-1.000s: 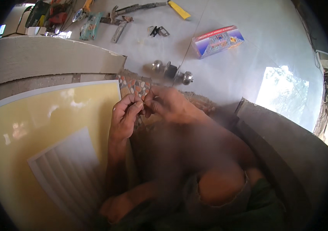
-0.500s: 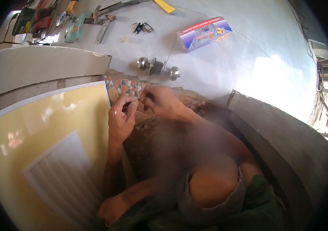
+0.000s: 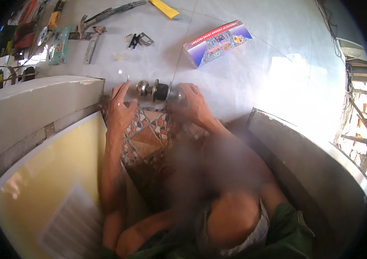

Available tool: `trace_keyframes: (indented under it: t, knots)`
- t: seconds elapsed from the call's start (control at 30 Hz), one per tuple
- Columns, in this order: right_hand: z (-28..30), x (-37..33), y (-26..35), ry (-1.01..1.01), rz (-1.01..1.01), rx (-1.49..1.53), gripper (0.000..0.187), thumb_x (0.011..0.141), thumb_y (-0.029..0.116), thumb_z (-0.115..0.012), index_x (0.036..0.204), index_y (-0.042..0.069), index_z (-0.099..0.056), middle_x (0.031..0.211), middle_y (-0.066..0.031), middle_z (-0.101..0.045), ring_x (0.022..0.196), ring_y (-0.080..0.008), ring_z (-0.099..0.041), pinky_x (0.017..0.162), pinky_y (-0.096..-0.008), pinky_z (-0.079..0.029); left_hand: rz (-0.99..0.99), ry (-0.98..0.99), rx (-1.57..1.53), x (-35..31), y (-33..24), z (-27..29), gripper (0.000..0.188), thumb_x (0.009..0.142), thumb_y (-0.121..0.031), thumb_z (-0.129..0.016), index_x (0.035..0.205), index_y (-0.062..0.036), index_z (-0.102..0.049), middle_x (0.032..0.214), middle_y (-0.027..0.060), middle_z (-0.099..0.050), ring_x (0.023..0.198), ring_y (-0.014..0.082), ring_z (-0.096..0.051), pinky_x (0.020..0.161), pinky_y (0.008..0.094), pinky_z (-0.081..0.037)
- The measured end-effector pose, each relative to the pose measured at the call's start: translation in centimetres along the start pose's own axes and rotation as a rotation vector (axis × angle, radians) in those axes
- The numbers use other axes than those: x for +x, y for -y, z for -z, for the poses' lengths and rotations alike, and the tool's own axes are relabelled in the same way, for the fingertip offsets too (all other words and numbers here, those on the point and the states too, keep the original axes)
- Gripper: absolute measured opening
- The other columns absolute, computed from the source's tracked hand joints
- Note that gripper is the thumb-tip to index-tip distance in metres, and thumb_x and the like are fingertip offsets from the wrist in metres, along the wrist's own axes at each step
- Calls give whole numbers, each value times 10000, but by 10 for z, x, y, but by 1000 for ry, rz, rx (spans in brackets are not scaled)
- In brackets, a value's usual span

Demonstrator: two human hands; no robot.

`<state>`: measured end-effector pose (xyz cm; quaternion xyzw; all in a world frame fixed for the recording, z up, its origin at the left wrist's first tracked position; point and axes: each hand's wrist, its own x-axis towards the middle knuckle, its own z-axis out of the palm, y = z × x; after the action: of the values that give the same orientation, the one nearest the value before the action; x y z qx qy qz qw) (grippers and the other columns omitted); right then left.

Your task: The person sits on the floor and assembles a door knob by attaching two knobs to a central spindle and inserting a key. They then open a small plastic case to retrieve a small item and place it into the door knob assembly.

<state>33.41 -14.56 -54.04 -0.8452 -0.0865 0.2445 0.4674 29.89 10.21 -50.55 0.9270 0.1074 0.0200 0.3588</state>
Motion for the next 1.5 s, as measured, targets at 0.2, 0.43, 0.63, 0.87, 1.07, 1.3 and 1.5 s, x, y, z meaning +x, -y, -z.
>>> trace_keyframes:
  t: [0.2,0.43,0.63,0.87,1.07,1.3,1.5]
  knots:
    - [15,23,2,172,-93,327,531,779,116,-749,1280,103,-575,1090,-108,-647,1006,-219,-629,872,-361,-529,-82,328,-117,26,17,-17,635,657,-74,-806,1253,-30,-594,1292,147,-589,1086,334,-625,931,381,-513]
    - [25,35,25,173,-293,1074,480,876,289,-697,1275,50,-581,1041,-41,-628,976,-147,-595,786,-293,-486,-146,94,-191,-16,-43,12,630,620,-261,-907,1134,-27,-628,1133,135,-598,974,313,-628,834,408,-528]
    - [17,40,59,138,-362,976,346,882,351,-693,1058,59,-632,910,-9,-601,803,-106,-548,730,-296,-460,26,-67,-222,-44,-67,24,514,690,-254,-873,1070,5,-643,1086,109,-607,931,214,-622,757,338,-530]
    - [10,22,83,258,-208,1069,376,858,282,-702,1163,84,-607,1012,-10,-581,901,-112,-533,833,-289,-461,693,17,-1044,-77,-92,49,338,795,-183,-778,1019,21,-630,865,85,-644,692,150,-589,607,255,-456]
    - [18,15,73,569,13,1305,557,803,121,-727,1326,109,-537,1140,-20,-552,1038,-137,-548,918,-327,-481,823,-14,-1542,-95,-97,54,376,890,-307,-703,1087,0,-612,945,123,-654,815,225,-627,629,311,-511]
    - [28,8,91,699,86,1329,805,720,-43,-773,1434,92,-427,1150,-11,-569,1073,-158,-610,827,-266,-558,925,-124,-1630,-108,-92,72,439,926,-384,-662,1118,7,-609,1012,155,-673,854,264,-638,634,339,-535]
    - [33,9,90,773,8,1352,887,715,-38,-807,1486,112,-394,1212,-22,-561,1113,-158,-596,908,-293,-536,791,-51,-1509,-113,-92,75,415,917,-308,-661,1137,37,-591,1001,168,-662,814,238,-624,620,314,-516]
